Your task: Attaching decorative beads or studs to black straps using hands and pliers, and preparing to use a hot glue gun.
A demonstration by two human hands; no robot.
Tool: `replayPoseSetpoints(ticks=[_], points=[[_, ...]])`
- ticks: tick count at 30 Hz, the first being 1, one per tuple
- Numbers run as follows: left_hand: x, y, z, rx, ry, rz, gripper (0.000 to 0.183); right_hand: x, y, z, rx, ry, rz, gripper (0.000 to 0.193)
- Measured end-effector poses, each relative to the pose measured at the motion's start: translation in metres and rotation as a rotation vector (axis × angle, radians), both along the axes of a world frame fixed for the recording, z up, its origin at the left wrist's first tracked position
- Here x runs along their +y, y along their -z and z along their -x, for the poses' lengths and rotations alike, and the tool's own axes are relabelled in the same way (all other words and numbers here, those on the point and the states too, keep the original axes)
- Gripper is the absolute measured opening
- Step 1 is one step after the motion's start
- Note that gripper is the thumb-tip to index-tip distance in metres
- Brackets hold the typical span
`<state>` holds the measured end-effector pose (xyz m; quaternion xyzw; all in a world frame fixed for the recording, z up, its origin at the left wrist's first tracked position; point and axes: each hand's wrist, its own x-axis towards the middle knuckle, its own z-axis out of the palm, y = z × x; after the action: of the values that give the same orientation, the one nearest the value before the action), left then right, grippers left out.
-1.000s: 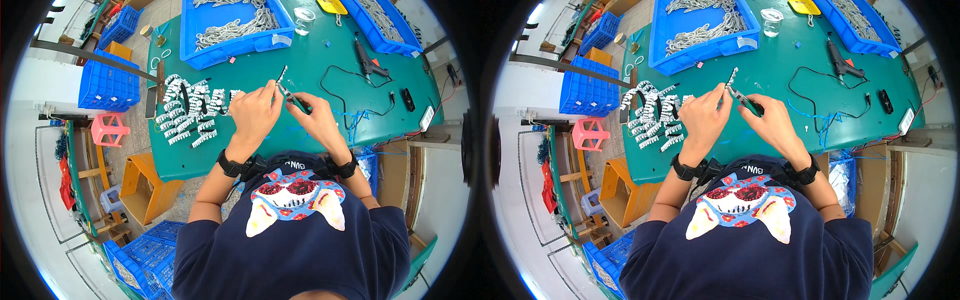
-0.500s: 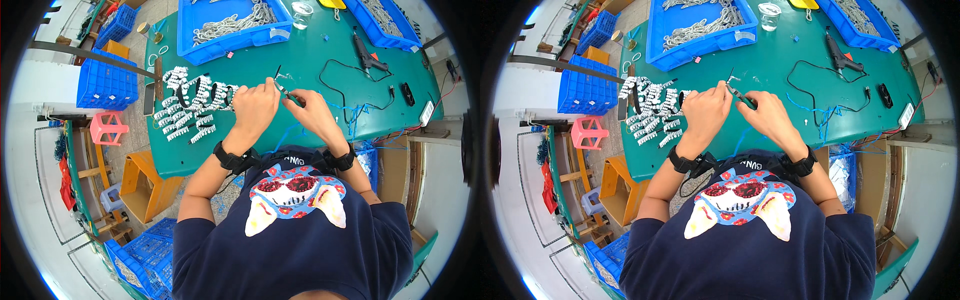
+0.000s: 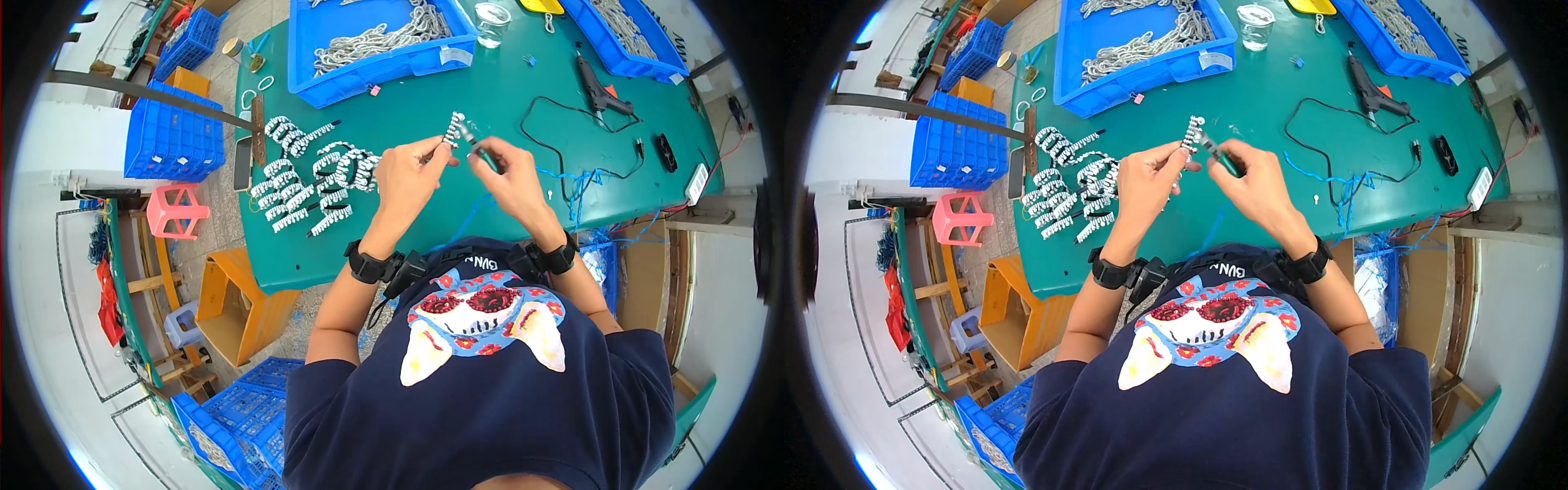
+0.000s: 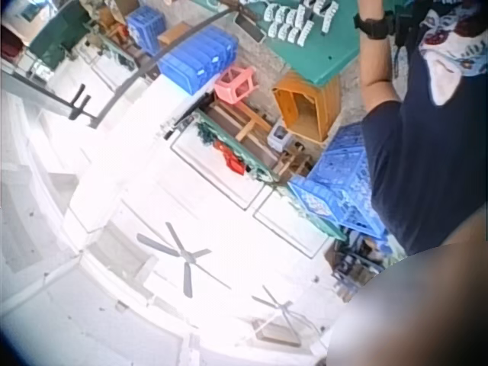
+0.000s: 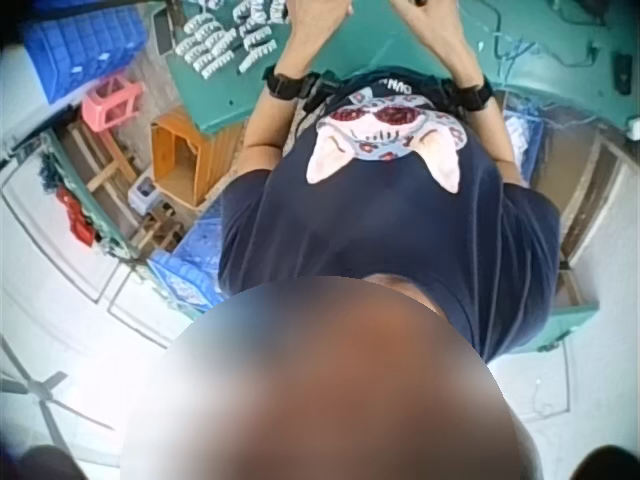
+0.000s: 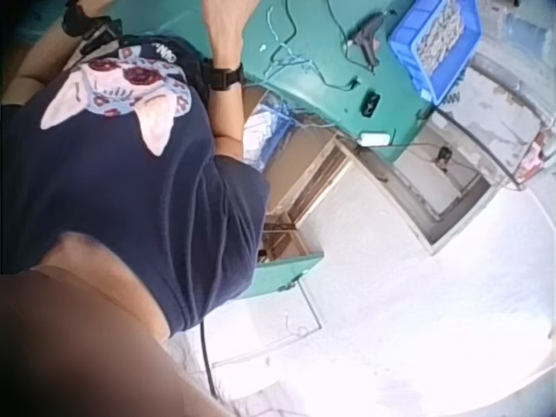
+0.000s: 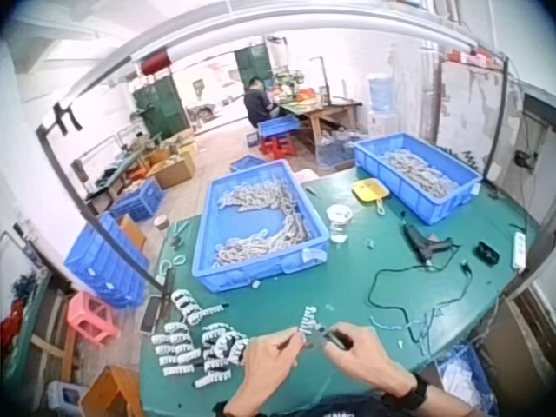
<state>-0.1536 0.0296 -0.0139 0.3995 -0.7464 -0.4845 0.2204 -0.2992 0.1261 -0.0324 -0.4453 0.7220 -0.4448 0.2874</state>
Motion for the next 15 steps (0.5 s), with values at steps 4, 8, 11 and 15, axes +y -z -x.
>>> replayPoseSetpoints(ticks=[4,8,11,15], points=[[0.004,-0.003,-0.001,0.013,0.022,-0.025,0.025,-0.012,-0.006,0.002,-0.072,0.127,0.461,0.03],[0.01,-0.002,-0.004,0.024,0.069,-0.067,0.025,-0.018,-0.006,0.011,-0.071,-0.009,0.475,0.031],[0.012,-0.002,-0.002,0.025,0.083,-0.08,0.024,-0.015,0.001,0.015,0.081,-0.066,0.447,0.026],[0.012,-0.004,-0.003,-0.04,0.074,-0.093,0.024,-0.013,0.001,0.009,0.161,-0.004,0.517,0.024]])
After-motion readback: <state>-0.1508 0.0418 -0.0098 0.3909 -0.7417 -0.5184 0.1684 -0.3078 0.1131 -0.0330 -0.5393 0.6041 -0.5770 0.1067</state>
